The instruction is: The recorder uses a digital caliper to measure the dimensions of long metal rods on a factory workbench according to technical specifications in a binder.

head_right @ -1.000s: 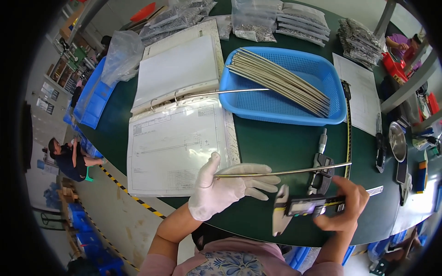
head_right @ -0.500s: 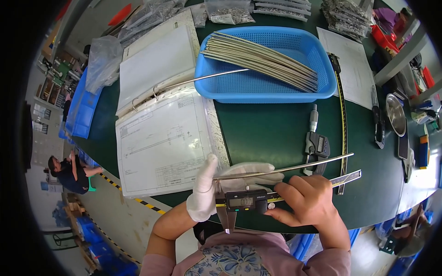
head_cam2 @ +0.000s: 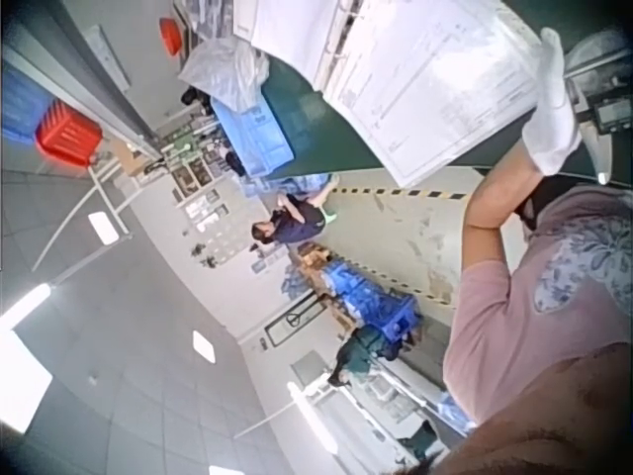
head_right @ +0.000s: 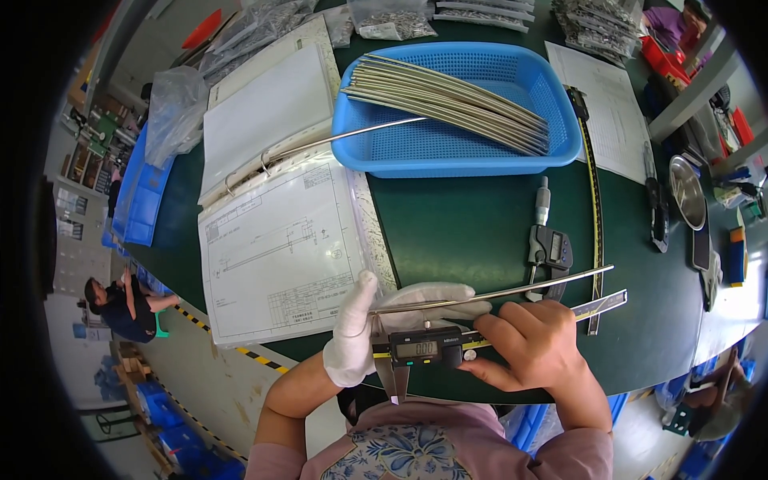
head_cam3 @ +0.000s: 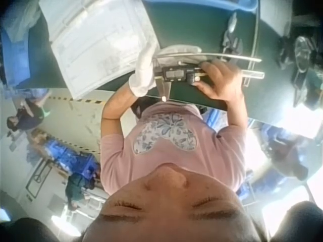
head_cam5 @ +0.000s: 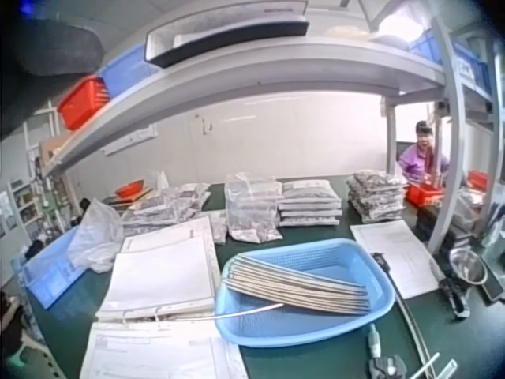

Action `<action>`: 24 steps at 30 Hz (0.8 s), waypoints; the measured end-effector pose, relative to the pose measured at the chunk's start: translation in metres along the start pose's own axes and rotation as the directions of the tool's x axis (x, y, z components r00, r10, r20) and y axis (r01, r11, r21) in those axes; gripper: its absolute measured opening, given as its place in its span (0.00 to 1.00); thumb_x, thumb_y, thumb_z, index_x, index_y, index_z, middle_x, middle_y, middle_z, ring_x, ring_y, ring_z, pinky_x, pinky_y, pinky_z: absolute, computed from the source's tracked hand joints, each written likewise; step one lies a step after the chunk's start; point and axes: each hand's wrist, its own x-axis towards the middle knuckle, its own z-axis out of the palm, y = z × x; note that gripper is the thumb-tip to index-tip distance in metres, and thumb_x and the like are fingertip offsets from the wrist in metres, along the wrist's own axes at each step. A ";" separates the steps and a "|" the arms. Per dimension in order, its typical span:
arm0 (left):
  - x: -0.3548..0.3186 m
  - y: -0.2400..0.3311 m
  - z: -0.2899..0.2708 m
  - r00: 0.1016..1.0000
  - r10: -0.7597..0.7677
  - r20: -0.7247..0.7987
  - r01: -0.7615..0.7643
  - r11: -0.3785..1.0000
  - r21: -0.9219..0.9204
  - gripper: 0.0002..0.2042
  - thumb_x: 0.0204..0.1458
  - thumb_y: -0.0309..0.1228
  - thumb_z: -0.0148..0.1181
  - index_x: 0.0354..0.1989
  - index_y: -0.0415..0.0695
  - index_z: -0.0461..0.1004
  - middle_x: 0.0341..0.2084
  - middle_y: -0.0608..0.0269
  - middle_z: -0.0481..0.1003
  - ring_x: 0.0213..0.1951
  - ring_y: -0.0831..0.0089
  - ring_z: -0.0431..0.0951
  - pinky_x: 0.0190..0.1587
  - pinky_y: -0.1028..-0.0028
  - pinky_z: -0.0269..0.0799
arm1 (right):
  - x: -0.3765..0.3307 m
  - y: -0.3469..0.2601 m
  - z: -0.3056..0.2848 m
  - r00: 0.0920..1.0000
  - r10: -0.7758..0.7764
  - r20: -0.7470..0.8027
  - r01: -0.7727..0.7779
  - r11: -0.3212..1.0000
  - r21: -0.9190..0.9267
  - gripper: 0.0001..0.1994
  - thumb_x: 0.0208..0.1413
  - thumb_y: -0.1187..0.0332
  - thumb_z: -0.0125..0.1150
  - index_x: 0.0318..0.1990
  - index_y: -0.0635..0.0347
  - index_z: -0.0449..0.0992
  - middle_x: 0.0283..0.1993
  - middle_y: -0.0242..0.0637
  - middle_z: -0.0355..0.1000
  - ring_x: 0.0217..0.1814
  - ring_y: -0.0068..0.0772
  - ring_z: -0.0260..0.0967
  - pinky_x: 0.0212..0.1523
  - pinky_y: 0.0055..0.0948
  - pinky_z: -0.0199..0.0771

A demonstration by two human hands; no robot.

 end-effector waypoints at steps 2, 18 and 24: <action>0.000 0.001 0.001 1.000 0.000 0.003 0.000 1.000 0.016 0.48 0.48 0.70 0.26 0.60 0.35 0.57 0.55 0.49 0.64 0.56 0.66 0.66 0.59 0.69 0.61 | 0.000 0.000 0.000 1.000 0.000 0.007 0.000 1.000 0.015 0.19 0.39 0.51 0.65 0.28 0.57 0.71 0.17 0.29 0.59 0.13 0.29 0.58 0.13 0.27 0.55; 0.001 0.005 0.010 0.988 -0.031 -0.152 0.045 0.995 0.093 0.49 0.47 0.70 0.21 0.57 0.31 0.59 0.53 0.43 0.65 0.54 0.58 0.68 0.57 0.65 0.64 | -0.002 0.002 0.004 1.000 0.000 -0.003 0.000 1.000 0.016 0.17 0.41 0.52 0.63 0.27 0.56 0.71 0.17 0.28 0.57 0.13 0.28 0.60 0.12 0.28 0.55; -0.008 0.014 -0.010 0.977 0.211 0.021 -0.212 0.967 0.145 0.49 0.49 0.69 0.21 0.57 0.30 0.58 0.54 0.40 0.63 0.57 0.55 0.64 0.58 0.63 0.58 | -0.003 0.004 -0.001 0.993 -0.057 -0.105 0.052 0.998 -0.044 0.20 0.39 0.47 0.65 0.25 0.56 0.71 0.15 0.26 0.57 0.11 0.26 0.59 0.11 0.25 0.55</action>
